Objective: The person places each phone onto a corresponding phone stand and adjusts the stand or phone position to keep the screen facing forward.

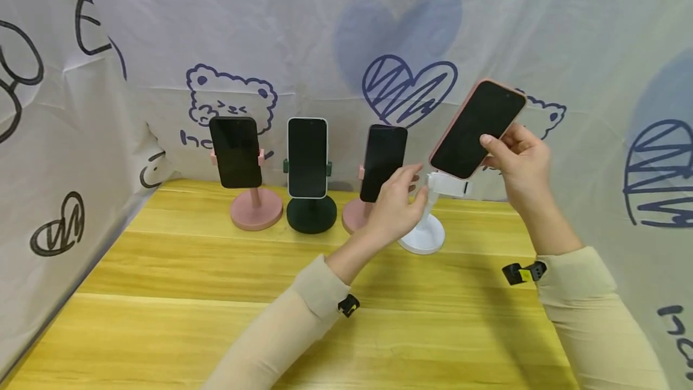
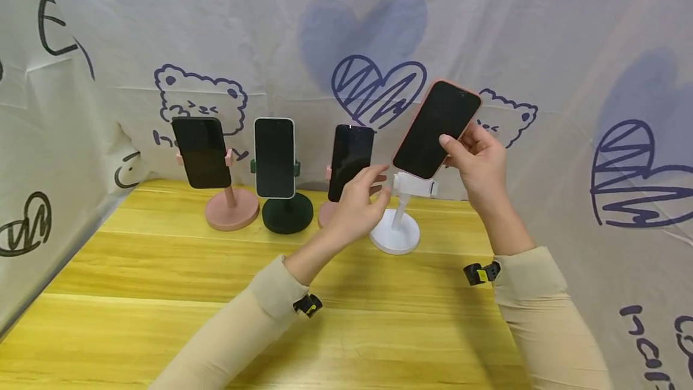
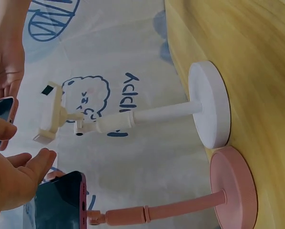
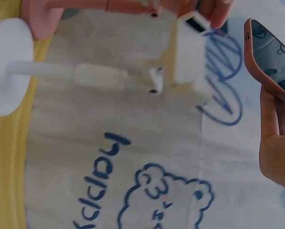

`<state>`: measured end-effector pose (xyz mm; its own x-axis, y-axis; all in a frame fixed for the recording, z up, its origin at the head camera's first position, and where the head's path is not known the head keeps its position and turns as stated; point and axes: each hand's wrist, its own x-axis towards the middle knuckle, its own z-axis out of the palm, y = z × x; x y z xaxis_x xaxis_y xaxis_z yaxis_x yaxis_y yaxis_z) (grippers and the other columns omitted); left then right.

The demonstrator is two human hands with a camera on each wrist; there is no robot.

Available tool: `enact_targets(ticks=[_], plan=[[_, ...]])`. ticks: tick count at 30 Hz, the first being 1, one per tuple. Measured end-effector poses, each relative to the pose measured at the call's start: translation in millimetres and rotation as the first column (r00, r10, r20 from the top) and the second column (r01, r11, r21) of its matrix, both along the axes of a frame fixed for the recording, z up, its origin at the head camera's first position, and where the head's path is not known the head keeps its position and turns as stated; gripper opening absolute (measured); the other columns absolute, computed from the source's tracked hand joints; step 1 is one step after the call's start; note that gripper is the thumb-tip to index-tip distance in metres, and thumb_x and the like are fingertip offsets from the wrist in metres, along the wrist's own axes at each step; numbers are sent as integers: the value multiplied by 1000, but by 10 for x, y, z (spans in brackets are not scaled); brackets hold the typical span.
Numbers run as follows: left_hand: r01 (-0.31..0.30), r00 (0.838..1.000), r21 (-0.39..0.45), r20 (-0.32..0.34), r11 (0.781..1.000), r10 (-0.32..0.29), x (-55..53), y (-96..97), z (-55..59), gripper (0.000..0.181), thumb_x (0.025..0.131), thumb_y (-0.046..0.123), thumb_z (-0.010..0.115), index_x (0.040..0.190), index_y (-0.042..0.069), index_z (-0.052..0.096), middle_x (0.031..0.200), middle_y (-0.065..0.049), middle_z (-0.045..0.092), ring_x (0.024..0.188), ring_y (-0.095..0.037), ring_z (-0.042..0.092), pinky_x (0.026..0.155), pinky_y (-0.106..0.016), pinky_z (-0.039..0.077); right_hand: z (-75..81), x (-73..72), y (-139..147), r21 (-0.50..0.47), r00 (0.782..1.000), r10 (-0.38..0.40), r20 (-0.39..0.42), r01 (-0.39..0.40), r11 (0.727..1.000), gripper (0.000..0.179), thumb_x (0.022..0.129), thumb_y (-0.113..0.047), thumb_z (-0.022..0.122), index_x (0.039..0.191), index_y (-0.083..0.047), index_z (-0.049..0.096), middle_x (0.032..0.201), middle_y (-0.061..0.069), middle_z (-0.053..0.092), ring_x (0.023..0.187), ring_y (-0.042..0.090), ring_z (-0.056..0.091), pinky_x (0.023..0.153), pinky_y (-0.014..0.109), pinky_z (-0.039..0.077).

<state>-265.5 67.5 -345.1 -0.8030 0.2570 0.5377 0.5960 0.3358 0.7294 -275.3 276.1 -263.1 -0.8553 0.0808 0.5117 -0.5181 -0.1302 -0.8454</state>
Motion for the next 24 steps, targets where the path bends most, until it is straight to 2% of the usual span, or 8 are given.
enact_targets(ticks=[4, 9, 16, 24], plan=[[-16, 999, -40, 44, 999, 18, -51, 82, 11, 46, 107, 21, 58, 148, -1, 53, 143, -15, 58, 122, -25, 65, 101, -25, 54, -53, -109, 73, 14, 998, -2, 56, 1, 1000, 16, 93, 1, 75, 109, -1, 75, 89, 5, 72, 74, 14, 69, 64, 24, 62], [-16, 995, -33, 102, 999, 20, -94, 157, 8, 44, 108, 21, 58, 146, 0, 54, 138, -14, 62, 116, -22, 68, 95, -23, 56, -132, -191, 137, 3, 993, 5, 115, -5, 1000, 12, 93, -1, 76, 105, -3, 74, 88, 4, 70, 75, 14, 69, 65, 24, 62], [-37, 996, -27, 82, 999, 39, -119, 215, -14, 33, 107, 15, 61, 135, -2, 63, 125, -15, 69, 109, -22, 71, 89, -17, 56, -220, -232, 178, -33, 988, 54, 148, -50, 998, 12, 95, 0, 74, 107, -2, 74, 91, 4, 71, 80, 14, 70, 68, 27, 63], [-77, 994, -16, 76, 997, 78, -140, 215, -20, 30, 105, 16, 64, 130, -1, 67, 116, -14, 72, 104, -21, 72, 86, -20, 58, -336, -262, 161, -88, 981, 120, 152, -107, 990, 8, 97, 2, 70, 103, -4, 73, 88, 4, 73, 80, 15, 72, 68, 28, 62]])
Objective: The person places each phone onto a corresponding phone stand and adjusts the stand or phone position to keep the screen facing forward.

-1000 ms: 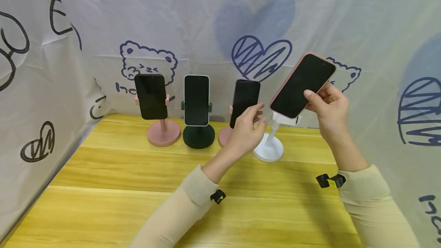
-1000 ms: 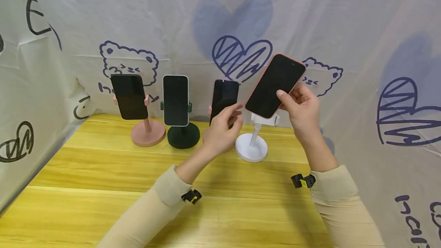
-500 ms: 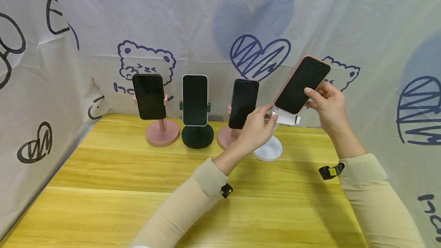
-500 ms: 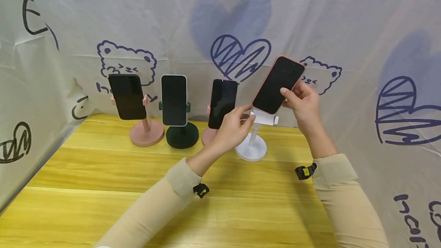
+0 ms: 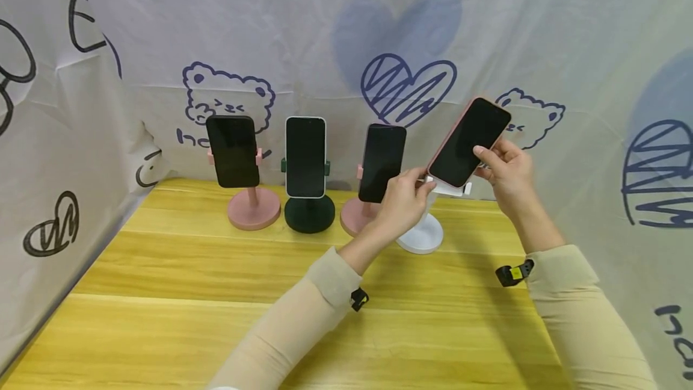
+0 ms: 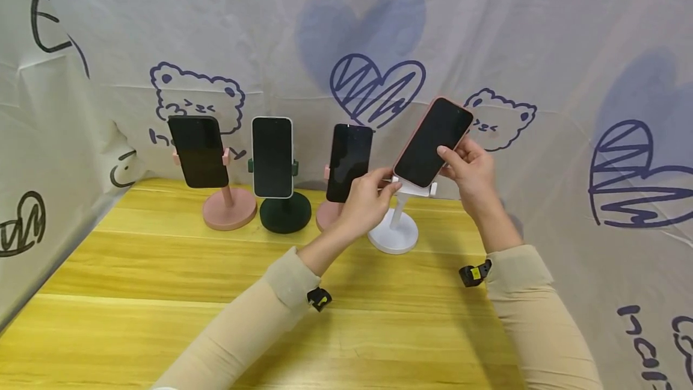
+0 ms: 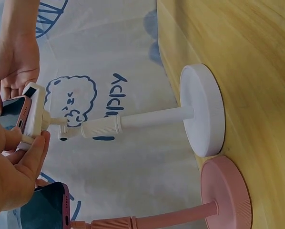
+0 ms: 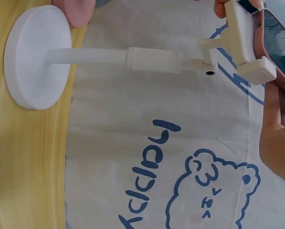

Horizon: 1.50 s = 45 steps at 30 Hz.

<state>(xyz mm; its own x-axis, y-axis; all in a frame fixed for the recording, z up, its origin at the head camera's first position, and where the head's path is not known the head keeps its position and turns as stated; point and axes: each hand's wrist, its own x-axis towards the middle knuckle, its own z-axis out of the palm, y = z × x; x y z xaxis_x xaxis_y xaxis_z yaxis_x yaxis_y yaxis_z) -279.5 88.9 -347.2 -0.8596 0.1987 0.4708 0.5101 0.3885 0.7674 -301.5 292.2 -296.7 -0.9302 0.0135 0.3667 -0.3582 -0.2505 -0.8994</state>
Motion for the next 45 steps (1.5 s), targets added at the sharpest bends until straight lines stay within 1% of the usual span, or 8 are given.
enact_targets(ticks=[6, 16, 23, 32, 35, 38, 42, 45], plan=[[-7, 1000, 0, -14, 1000, 7, -21, -12, -39, 27, 103, 15, 66, 124, -1, 69, 111, -13, 73, 98, -21, 72, 82, -20, 58, -107, -16, 15, 58, 998, 60, 26, -61, 996, 9, 101, -3, 67, 109, -4, 70, 96, 3, 75, 83, 13, 73, 73, 26, 62], [-17, 1000, 6, 8, 1000, 17, -9, -19, -49, 28, 102, 15, 68, 126, 1, 70, 112, -12, 74, 98, -19, 73, 83, -20, 58, -195, -54, 78, 169, 984, 177, -19, -172, 971, 18, 102, 5, 59, 112, -6, 70, 103, 2, 79, 91, 13, 77, 82, 26, 62], [-16, 1000, -23, 0, 1000, 16, -6, -25, -45, 27, 101, 18, 70, 123, 2, 72, 109, -9, 77, 93, -16, 75, 80, -16, 58, -196, -105, 152, 230, 976, 215, -40, -200, 952, 19, 103, 8, 56, 109, -6, 68, 100, 2, 79, 88, 12, 76, 79, 26, 62], [-5, 1000, -50, -10, 999, 4, -19, -86, 29, 22, 98, 14, 70, 116, 3, 76, 100, -6, 79, 81, -9, 74, 64, -12, 54, -149, -91, 209, 347, 976, 215, -44, -187, 919, 14, 104, 8, 53, 104, -3, 61, 87, 2, 76, 83, 10, 75, 79, 24, 62], [5, 1000, -54, 7, 999, -5, -19, -101, 53, 23, 97, 14, 69, 116, 3, 76, 99, -5, 78, 77, -6, 72, 60, -12, 52, -118, -77, 227, 420, 982, 187, -39, -153, 895, 9, 104, 6, 55, 99, -2, 57, 81, 1, 73, 82, 8, 74, 80, 22, 61], [-1, 1000, -75, 1, 997, 1, -21, -112, 64, 23, 97, 15, 68, 116, 4, 76, 100, -4, 78, 76, -4, 71, 59, -11, 52, -76, -63, 244, 512, 986, 160, -36, -119, 851, 7, 104, 3, 56, 101, -3, 55, 82, -2, 71, 85, 6, 73, 81, 19, 60], [-23, 999, -103, -39, 994, 19, -28, -131, 67, 23, 97, 14, 68, 117, 4, 76, 101, -4, 78, 78, -6, 71, 62, -10, 52, -30, -69, 261, 626, 987, 153, -48, -89, 775, 10, 106, -2, 56, 115, -6, 57, 96, -9, 74, 91, 4, 73, 83, 18, 59], [-25, 998, -111, -57, 994, 18, -32, -146, 62, 23, 98, 13, 68, 117, 4, 76, 102, -5, 78, 81, -8, 72, 66, -11, 53, -5, -71, 262, 667, 988, 147, -43, -81, 741, 15, 107, -4, 56, 122, -7, 56, 101, -12, 74, 94, 3, 73, 84, 18, 58]])
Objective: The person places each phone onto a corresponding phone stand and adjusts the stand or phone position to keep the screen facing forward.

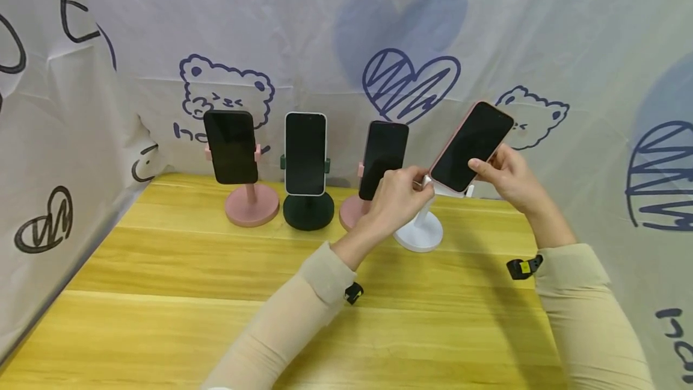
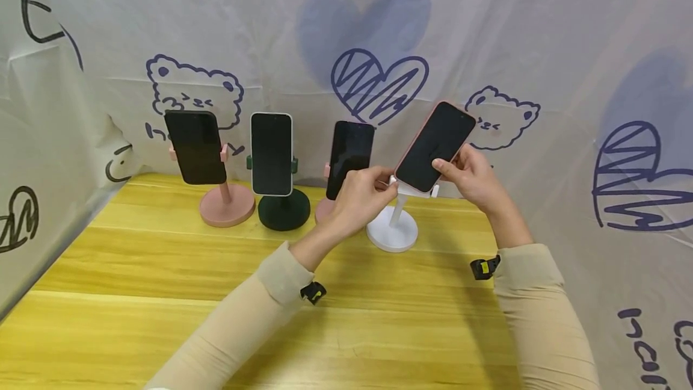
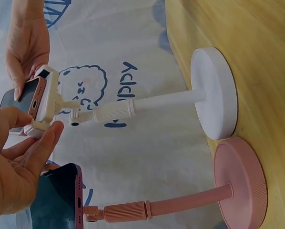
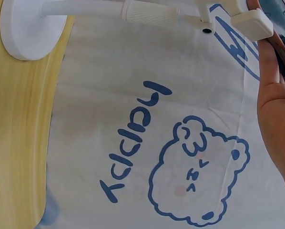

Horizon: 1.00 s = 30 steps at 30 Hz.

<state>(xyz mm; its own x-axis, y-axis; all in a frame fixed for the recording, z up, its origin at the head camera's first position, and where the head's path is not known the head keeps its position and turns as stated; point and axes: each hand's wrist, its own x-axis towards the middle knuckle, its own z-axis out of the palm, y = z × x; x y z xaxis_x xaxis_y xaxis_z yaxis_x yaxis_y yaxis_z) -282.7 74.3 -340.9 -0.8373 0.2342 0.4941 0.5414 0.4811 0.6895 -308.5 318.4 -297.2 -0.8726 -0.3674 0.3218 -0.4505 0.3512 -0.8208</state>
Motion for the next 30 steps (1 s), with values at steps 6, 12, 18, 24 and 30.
enact_targets(ticks=[6, 12, 18, 24, 30], plan=[[1, 1000, -13, 0, 1000, -1, 15, -32, -9, 22, 99, 15, 69, 117, 5, 76, 104, -6, 78, 87, -11, 73, 74, -13, 56, 49, 34, -20, 110, 996, -85, 33, 81, 991, 16, 107, -11, 59, 115, 1, 52, 91, -8, 68, 90, 1, 69, 83, 15, 57], [19, 1000, 6, -6, 1000, -19, 16, -59, -5, 21, 101, 14, 69, 117, 3, 76, 107, -8, 78, 89, -15, 74, 77, -18, 58, 115, 40, -27, 241, 990, -137, 19, 129, 962, 25, 107, -15, 61, 98, 2, 46, 80, 9, 52, 81, 6, 63, 79, 13, 55], [42, 999, 47, 16, 998, -43, 31, -53, -14, 22, 101, 14, 71, 118, 2, 76, 106, -9, 78, 87, -14, 74, 74, -16, 57, 191, 61, -19, 367, 990, -138, -20, 135, 920, 27, 106, -15, 63, 93, -1, 44, 73, 7, 39, 59, 17, 37, 54, 29, 35], [28, 999, 59, -17, 998, -27, 39, -53, -37, 27, 99, 15, 73, 121, 1, 76, 107, -9, 78, 86, -14, 75, 68, -13, 55, 266, 37, -52, 440, 988, -146, 42, 113, 891, 27, 107, -22, 62, 101, -1, 46, 81, 9, 45, 72, 21, 43, 63, 31, 38], [21, 997, 19, -80, 1000, -20, 36, -32, -46, 28, 97, 15, 75, 121, 2, 77, 107, -9, 78, 89, -14, 75, 70, -14, 56, 268, 42, -53, 332, 980, -173, 101, 131, 934, 28, 104, -27, 67, 110, -3, 53, 87, 5, 54, 82, 18, 54, 74, 26, 51]])
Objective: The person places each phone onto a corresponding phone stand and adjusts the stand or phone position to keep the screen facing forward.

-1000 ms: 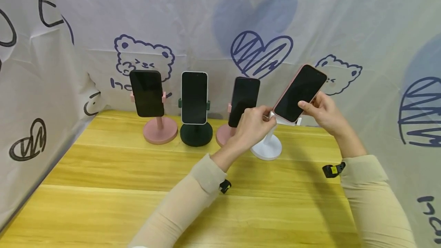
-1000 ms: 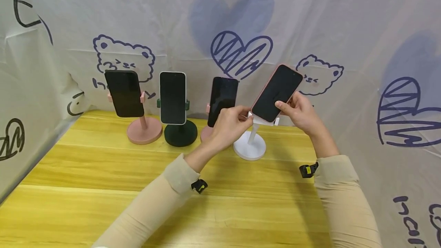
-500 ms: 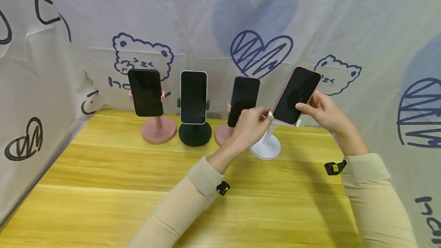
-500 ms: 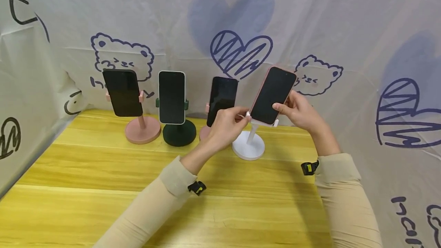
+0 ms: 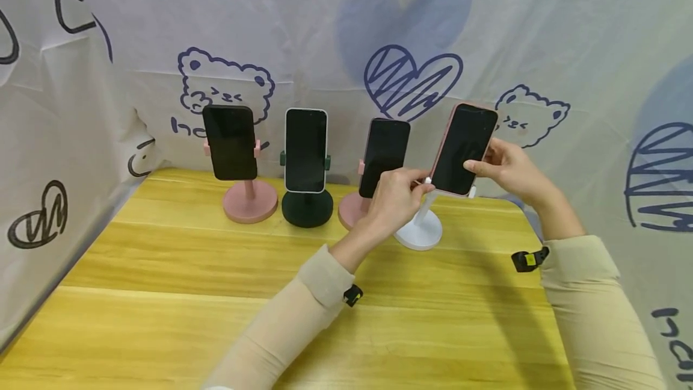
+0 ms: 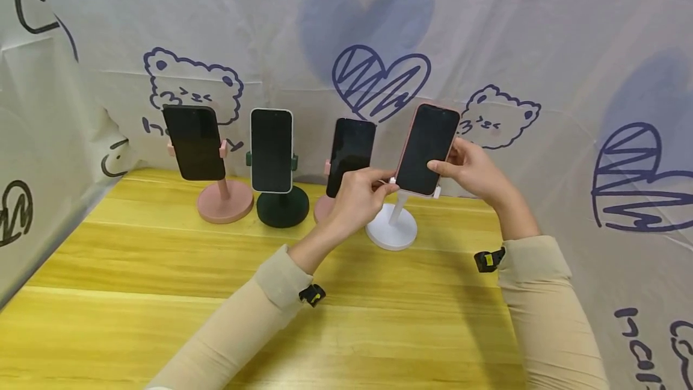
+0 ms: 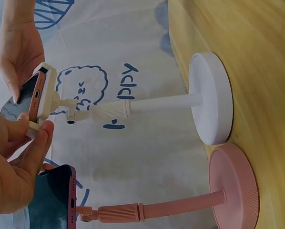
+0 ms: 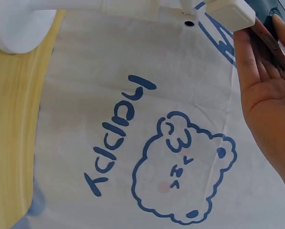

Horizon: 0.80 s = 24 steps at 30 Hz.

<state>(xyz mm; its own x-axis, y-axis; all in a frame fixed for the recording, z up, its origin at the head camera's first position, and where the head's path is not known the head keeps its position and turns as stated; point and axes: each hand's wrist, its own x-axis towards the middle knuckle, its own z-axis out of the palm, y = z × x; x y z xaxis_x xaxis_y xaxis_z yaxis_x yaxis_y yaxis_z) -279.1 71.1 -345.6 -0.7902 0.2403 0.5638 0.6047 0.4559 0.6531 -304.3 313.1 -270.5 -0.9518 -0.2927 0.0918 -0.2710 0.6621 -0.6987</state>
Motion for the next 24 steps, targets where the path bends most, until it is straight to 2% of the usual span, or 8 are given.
enact_targets(ticks=[4, 6, 9, 12, 14, 16, 20, 24], plan=[[-13, 1000, -8, 13, 1000, 13, 2, 21, 5, 26, 97, 16, 76, 120, 3, 77, 106, -7, 78, 88, -13, 74, 71, -13, 56, 15, -10, -11, -211, 1000, 14, 18, -10, 977, 21, 104, -19, 66, 120, -7, 60, 97, -4, 67, 90, 10, 69, 82, 25, 61], [-20, 999, -13, 30, 1000, 21, 11, 31, 4, 25, 97, 16, 75, 119, 4, 78, 105, -7, 77, 88, -12, 73, 71, -13, 55, 32, -12, -22, -271, 1000, 3, 13, 1, 963, 15, 105, -18, 65, 113, -6, 61, 95, -4, 67, 89, 10, 70, 82, 26, 62], [-20, 998, -26, 59, 999, 22, 30, 42, 2, 24, 98, 17, 74, 118, 4, 77, 105, -7, 76, 88, -12, 72, 72, -12, 55, 57, -14, -40, -251, 999, -33, -11, 29, 968, 20, 105, -22, 64, 104, -2, 59, 86, -3, 62, 84, 10, 68, 79, 24, 61], [-10, 995, -38, 98, 999, 14, 46, 45, 11, 25, 99, 17, 73, 120, 4, 75, 106, -8, 75, 87, -12, 71, 71, -12, 55, 78, -17, -47, -184, 998, -46, -37, 38, 982, 27, 106, -21, 62, 109, 5, 57, 85, -5, 61, 82, 8, 67, 78, 21, 60], [3, 991, -45, 130, 999, 3, 49, 44, 24, 28, 100, 17, 71, 124, 3, 73, 106, -9, 75, 86, -13, 70, 70, -13, 56, 85, -23, -44, -143, 998, -41, -53, 33, 989, 30, 107, -20, 61, 119, 7, 58, 90, -7, 65, 84, 6, 67, 77, 19, 59], [30, 985, -33, 173, 999, -24, 44, 44, 32, 32, 102, 17, 68, 130, 2, 70, 107, -9, 75, 86, -13, 71, 70, -14, 56, 86, -32, -39, -115, 997, -30, -71, 21, 993, 29, 107, -18, 60, 121, 7, 57, 91, -7, 66, 84, 5, 68, 77, 18, 59], [93, 957, 71, 268, 993, -109, 24, 47, 16, 38, 104, 15, 64, 139, 1, 64, 108, -9, 75, 90, -12, 74, 80, -18, 59, 78, -48, -29, -93, 994, -9, -110, -2, 996, 25, 107, -15, 61, 117, 8, 56, 89, -6, 65, 82, 4, 67, 76, 18, 59], [96, 935, 207, 317, 974, -160, 23, 44, -14, 37, 103, 12, 64, 138, 0, 64, 106, -9, 74, 92, -13, 75, 88, -23, 59, 64, -76, -36, -87, 993, 3, -121, -13, 996, 29, 107, -15, 60, 124, 7, 57, 93, -8, 66, 84, 3, 67, 77, 17, 58]])
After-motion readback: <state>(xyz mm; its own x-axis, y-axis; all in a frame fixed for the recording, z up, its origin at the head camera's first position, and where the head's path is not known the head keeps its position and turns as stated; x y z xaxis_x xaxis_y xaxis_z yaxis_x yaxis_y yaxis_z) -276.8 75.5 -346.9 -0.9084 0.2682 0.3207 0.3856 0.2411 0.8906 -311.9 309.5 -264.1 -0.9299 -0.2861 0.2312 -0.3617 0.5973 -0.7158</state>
